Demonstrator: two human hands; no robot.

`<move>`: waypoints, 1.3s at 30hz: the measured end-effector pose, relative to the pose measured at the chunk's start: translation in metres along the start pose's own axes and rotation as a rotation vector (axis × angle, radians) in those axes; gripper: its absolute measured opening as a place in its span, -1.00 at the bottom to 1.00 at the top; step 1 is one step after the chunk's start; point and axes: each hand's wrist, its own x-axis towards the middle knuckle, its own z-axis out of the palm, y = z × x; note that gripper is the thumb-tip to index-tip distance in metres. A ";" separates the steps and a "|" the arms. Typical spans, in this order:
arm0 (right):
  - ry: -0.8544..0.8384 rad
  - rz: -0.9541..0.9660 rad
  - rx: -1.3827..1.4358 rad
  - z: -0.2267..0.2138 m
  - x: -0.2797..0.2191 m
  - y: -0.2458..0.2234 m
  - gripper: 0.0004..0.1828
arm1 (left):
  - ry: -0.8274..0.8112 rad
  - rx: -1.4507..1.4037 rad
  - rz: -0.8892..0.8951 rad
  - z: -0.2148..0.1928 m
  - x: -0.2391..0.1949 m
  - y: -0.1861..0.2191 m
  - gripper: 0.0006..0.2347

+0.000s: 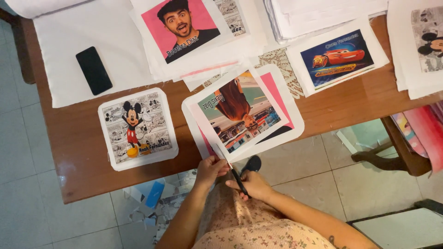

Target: The person uses scissors to manually cut out various printed designs and portraits from sheets of paper on a wooden table.

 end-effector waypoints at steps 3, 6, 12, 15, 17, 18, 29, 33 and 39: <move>0.016 0.000 -0.003 0.001 0.005 0.010 -0.52 | -0.016 0.015 -0.003 0.001 -0.003 0.005 -0.72; 0.012 -0.014 0.016 0.004 0.011 0.014 -0.52 | -0.028 0.008 0.001 0.000 -0.001 0.003 -0.75; -0.009 0.021 0.032 0.001 0.006 -0.007 -0.50 | -0.017 0.055 0.019 -0.002 0.007 -0.011 -0.79; -0.011 0.010 -0.002 0.001 0.009 -0.006 -0.48 | -0.013 0.060 0.038 -0.002 0.009 -0.014 -0.81; -0.001 0.011 -0.006 0.000 0.014 0.000 -0.49 | -0.014 0.063 0.040 -0.003 0.004 -0.009 -0.81; 0.008 0.011 -0.010 0.000 0.016 0.003 -0.50 | -0.014 0.067 0.042 -0.003 0.002 -0.006 -0.80; -0.024 0.041 -0.017 -0.001 0.014 -0.019 -0.42 | -0.030 0.478 0.118 -0.006 0.002 -0.008 -0.81; -0.034 0.005 -0.035 0.000 0.016 -0.012 -0.48 | -0.036 0.541 0.135 -0.006 0.001 -0.009 -0.85; -0.027 0.012 -0.018 0.001 0.027 -0.007 -0.48 | -0.035 0.545 0.141 -0.009 0.003 -0.013 -0.87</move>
